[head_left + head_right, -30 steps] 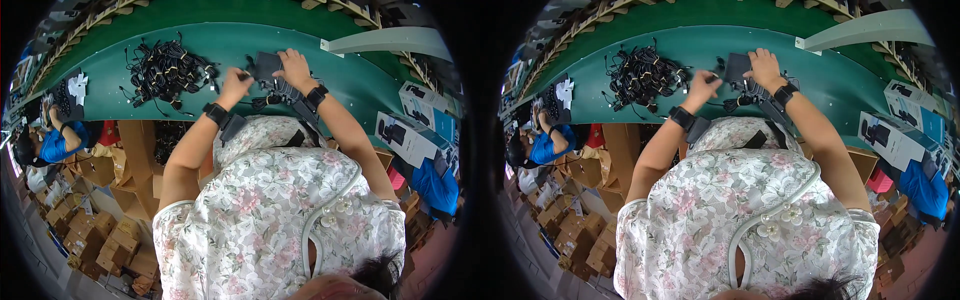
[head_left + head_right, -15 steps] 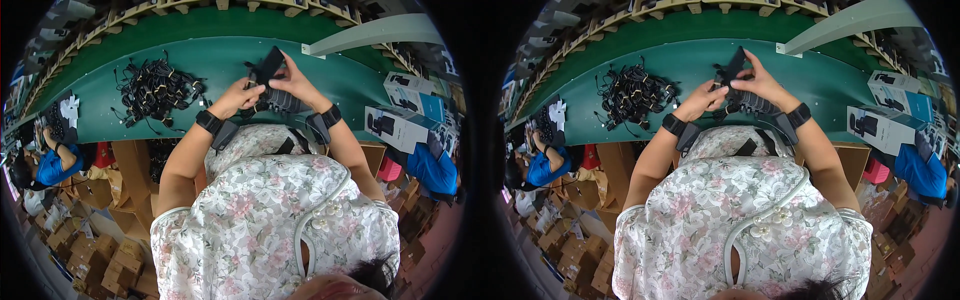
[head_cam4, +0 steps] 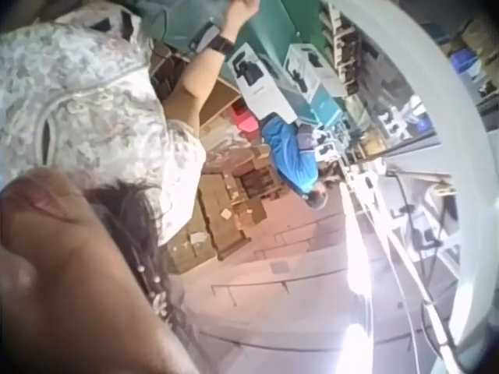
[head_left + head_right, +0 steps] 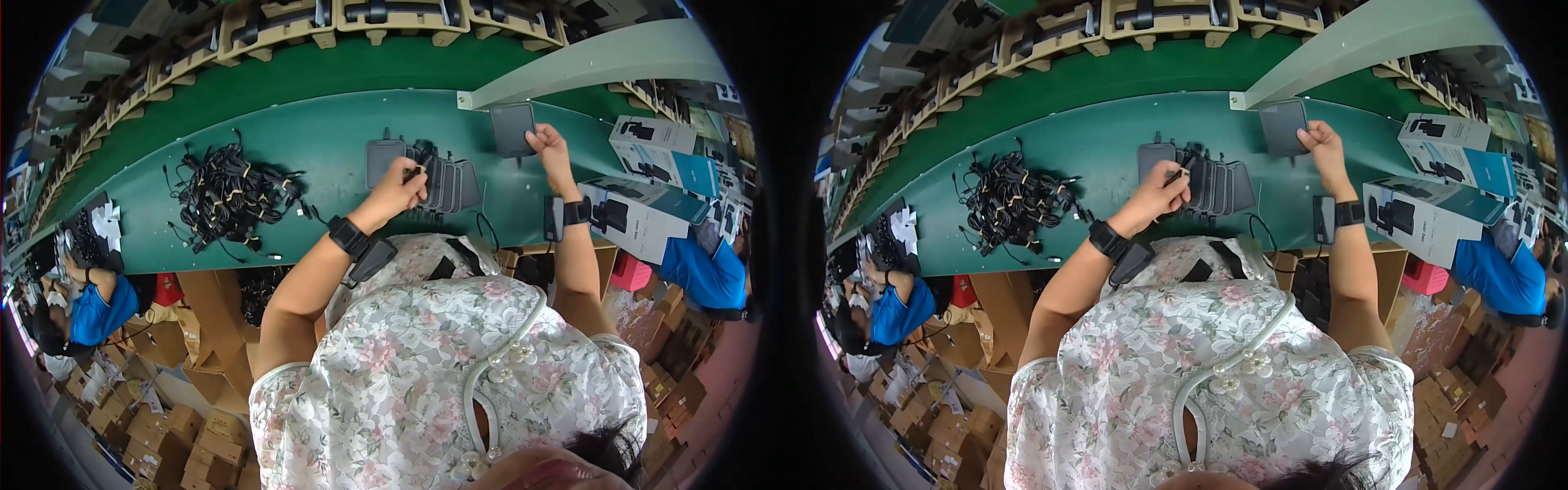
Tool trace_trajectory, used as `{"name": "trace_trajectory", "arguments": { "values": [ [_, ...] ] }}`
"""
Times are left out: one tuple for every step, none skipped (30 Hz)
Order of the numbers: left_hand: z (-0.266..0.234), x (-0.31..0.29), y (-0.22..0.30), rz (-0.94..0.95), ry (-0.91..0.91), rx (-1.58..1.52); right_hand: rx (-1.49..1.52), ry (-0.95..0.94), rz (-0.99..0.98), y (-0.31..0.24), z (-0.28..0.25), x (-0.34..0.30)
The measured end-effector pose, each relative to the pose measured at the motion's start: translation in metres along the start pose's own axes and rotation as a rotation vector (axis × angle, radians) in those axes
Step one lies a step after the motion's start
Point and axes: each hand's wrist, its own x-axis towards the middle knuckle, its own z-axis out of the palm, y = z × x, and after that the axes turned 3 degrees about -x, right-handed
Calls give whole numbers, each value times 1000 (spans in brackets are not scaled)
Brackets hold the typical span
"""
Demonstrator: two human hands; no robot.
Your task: The person picks up a cable and a base, joins them together, and places the assembly into a tray. After repeating this, the person retrieves a bundle of cables from a box and continues the assembly process.
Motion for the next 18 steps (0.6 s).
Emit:
{"name": "trace_trajectory", "arguments": {
  "values": [
    [0, 0, 3, 1, -8, -2, -5, 6, 0, 8, -22, 14],
    [0, -1, 8, 6, 17, 17, -169, -29, -74, 21, -47, 28],
    [-5, -8, 11, 4, 44, 38, -329, -67, -139, 30, -64, 33],
    [-10, -11, 15, 21, 74, 55, -336, -69, -150, 23, -78, 41],
    [-15, -13, 15, 27, 76, 50, -389, 125, -185, 12, -91, 49],
    [-22, -13, 11, 17, 116, 127, -439, 318, -221, 3, -105, 61],
    [-22, -11, 5, 2, 140, 203, -736, 424, -395, -6, -133, 79],
    [-20, -14, 0, -19, 170, 280, -1053, 446, -642, -18, -143, 93],
    [-16, -16, -3, -22, 154, 274, -1373, 558, -900, -33, -156, 105],
    [-16, -20, -7, 26, 216, 310, -1208, 545, -856, -48, -137, 120],
    [-17, -27, -10, 71, 296, 351, -1024, 528, -822, -63, -110, 138],
    [-14, -29, -11, 124, 356, 387, -394, 450, -372, -73, -91, 153],
    [-9, -27, -10, 134, 338, 379, -409, 465, -377, -77, -100, 164],
    [-6, -27, -7, 181, 329, 417, -452, 460, -384, -77, -102, 182],
    [-5, -26, -4, 229, 326, 457, -491, 451, -395, -77, -100, 199],
    [-4, -25, 0, 278, 323, 499, -528, 444, -406, -75, -100, 212],
    [-6, -29, 4, 286, 355, 509, -506, 425, -426, -68, -93, 225],
    [-4, -27, 6, 283, 324, 477, -774, 518, -538, -59, -104, 234]
  ]
}}
